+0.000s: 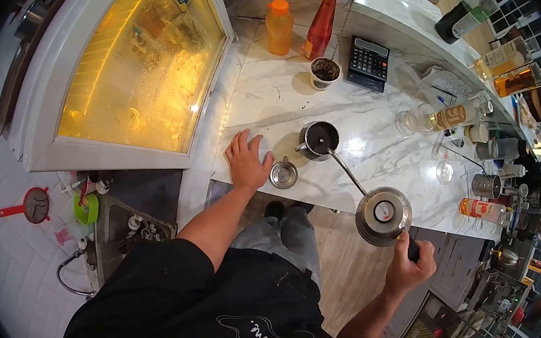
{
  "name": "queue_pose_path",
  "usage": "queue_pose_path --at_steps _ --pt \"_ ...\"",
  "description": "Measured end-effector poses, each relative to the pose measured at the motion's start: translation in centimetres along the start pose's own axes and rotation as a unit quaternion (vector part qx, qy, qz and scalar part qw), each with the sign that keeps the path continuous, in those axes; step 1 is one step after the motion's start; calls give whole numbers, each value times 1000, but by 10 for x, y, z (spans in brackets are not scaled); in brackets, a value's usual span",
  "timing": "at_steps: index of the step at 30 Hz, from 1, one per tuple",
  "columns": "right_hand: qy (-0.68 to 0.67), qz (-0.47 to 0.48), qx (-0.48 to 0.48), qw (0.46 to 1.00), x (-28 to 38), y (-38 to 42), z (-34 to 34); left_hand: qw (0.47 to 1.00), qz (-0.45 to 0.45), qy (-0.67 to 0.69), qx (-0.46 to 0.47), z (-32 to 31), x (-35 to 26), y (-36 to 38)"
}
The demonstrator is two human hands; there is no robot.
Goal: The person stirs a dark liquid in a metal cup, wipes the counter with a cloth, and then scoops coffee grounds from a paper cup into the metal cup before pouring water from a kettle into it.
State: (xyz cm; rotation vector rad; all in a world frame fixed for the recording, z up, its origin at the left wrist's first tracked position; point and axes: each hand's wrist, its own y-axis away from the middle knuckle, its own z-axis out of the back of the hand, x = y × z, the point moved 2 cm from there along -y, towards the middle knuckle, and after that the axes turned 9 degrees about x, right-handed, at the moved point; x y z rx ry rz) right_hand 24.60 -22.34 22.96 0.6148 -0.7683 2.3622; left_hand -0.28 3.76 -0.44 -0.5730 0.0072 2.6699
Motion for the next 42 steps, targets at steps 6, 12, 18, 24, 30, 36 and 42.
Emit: queue_pose_path --at_steps 6,12,18,24,30,36,42 --pt "12 -33 -12 999 -4 4 -1 1000 1 1 0 1 -1 0" --pt "6 -13 -23 1000 -2 -1 -9 1000 1 -2 -9 0 -1 -1" --pt "-2 11 -1 1000 3 0 -9 1000 0 4 0 1 -2 1" --pt "3 -1 -9 1000 0 2 -8 1000 -1 4 -4 0 -1 -2" --pt "22 5 -20 1000 -1 -1 -12 1000 -5 2 -6 0 -1 1" --pt "0 -5 -16 1000 0 -3 -20 1000 1 2 0 1 -3 0" --pt "-15 -18 -1 1000 -4 5 -19 1000 -1 4 0 0 0 0"
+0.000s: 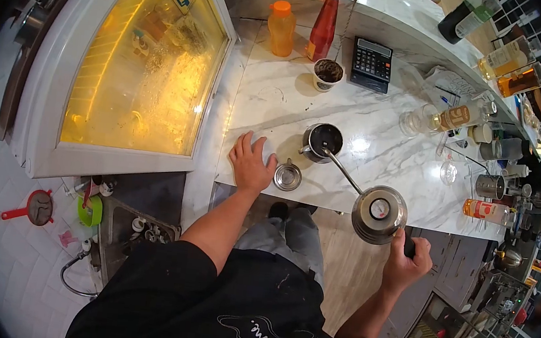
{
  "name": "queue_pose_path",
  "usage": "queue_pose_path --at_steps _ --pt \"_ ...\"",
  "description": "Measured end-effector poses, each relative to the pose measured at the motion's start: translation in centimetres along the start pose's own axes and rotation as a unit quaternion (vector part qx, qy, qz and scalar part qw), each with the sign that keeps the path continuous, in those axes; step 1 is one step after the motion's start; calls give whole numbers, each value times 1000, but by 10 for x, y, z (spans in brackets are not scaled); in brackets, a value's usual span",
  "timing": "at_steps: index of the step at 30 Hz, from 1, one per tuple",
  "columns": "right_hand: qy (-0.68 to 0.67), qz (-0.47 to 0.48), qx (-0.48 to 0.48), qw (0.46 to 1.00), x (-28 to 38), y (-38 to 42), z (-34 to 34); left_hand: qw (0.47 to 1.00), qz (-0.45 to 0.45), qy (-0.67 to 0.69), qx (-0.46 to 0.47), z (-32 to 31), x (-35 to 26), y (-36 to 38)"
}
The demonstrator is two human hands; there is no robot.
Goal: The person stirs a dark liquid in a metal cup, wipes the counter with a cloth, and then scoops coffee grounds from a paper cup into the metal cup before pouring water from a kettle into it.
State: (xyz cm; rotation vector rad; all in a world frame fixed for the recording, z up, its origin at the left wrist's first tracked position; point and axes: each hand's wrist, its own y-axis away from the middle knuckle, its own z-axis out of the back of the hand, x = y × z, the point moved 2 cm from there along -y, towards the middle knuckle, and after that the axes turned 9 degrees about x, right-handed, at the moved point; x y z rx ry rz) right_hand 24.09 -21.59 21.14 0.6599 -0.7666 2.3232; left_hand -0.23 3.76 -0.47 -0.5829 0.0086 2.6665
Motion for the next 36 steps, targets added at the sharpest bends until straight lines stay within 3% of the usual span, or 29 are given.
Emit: queue_pose_path --at_steps 8,17,23,36 --pt "26 -27 -22 999 -4 -1 2 1000 6 0 9 1 -1 -1" --pt "10 21 -10 1000 -2 -5 -1 1000 -5 1 -9 1 -2 -1" --pt "12 -44 -4 999 -12 2 1 1000 -6 -1 -7 1 0 0" --pt "-145 -205 -59 966 -39 -9 -46 1000 4 0 -3 1 -1 0"
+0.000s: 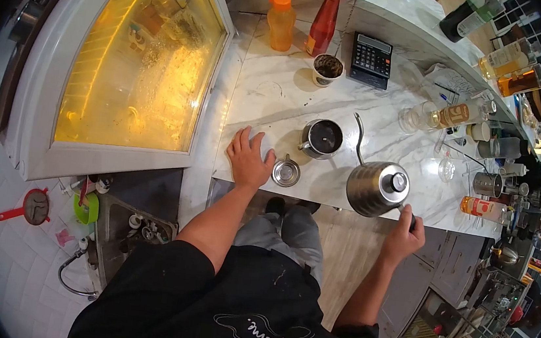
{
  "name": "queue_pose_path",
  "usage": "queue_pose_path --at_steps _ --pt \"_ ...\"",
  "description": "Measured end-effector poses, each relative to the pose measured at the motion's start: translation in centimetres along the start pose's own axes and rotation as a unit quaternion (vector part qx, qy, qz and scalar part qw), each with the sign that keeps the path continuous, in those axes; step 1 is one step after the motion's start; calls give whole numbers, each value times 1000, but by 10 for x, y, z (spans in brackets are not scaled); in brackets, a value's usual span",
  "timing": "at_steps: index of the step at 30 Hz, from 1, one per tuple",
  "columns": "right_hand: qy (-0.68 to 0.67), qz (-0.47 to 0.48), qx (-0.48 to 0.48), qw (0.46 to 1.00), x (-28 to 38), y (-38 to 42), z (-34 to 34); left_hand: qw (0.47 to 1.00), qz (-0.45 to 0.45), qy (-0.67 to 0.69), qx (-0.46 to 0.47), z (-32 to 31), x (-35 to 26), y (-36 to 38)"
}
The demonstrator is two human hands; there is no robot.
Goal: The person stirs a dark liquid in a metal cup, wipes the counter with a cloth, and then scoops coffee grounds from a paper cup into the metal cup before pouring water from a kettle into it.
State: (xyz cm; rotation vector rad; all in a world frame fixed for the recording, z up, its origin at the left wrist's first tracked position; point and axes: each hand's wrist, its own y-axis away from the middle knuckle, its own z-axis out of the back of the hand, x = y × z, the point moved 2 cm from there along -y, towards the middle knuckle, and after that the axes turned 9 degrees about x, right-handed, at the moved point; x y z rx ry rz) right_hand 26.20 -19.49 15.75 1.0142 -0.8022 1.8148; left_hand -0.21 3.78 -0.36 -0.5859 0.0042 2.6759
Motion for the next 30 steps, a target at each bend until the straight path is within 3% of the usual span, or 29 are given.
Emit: queue_pose_path --at_steps 12,30 --pt "-9 -35 1 999 -35 -20 -57 1000 0 -13 1 -2 1 0" --pt "-36 -37 14 999 -81 -6 -70 1000 -9 3 -19 1 0 2"
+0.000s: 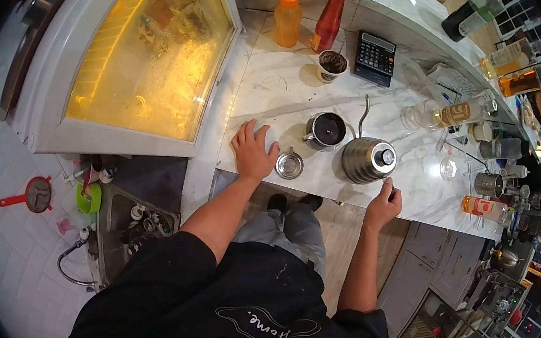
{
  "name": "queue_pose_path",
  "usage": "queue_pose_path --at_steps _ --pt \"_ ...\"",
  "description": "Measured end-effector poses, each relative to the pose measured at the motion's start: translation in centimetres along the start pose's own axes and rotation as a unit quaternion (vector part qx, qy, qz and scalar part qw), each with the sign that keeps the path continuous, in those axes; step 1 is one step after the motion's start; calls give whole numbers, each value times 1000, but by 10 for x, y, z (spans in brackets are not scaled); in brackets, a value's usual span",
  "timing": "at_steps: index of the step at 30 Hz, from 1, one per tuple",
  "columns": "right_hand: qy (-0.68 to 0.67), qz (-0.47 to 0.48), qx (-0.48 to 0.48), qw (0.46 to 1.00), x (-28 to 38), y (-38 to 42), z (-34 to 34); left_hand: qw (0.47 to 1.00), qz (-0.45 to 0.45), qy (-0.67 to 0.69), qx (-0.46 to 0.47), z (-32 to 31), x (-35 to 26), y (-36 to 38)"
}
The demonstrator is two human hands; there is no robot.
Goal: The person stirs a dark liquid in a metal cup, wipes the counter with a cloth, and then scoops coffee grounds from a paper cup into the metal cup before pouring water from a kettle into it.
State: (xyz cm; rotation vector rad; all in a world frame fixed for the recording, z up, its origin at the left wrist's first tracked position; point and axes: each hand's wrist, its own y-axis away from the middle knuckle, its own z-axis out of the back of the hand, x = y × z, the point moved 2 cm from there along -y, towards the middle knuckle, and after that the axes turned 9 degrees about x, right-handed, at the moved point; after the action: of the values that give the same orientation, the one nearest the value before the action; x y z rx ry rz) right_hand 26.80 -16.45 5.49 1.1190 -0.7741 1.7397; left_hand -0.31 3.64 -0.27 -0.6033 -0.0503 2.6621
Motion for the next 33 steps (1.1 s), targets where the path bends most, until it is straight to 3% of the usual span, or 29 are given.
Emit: queue_pose_path --at_steps 7,10,11,14,16,18,20,28,33 --pt "37 -31 46 998 1 5 7 1000 -3 5 -3 -1 1 1" --pt "187 160 -137 960 15 25 12 1000 -4 7 0 0 0 1" --pt "189 112 -83 972 18 39 15 1000 -1 7 0 -1 0 0" --pt "177 235 26 955 20 77 -8 1000 -16 0 -6 3 0 1" --pt "165 156 203 952 25 90 -38 999 -33 15 15 3 7 0" --pt "185 164 318 915 14 92 -72 996 -62 40 40 4 16 -5" --pt "242 188 346 887 26 96 -95 990 -104 72 69 13 38 -13" --pt "371 249 403 799 47 111 -156 995 -87 30 33 25 55 -7" --pt "327 256 416 809 39 110 -152 995 -89 31 26 26 54 -9"
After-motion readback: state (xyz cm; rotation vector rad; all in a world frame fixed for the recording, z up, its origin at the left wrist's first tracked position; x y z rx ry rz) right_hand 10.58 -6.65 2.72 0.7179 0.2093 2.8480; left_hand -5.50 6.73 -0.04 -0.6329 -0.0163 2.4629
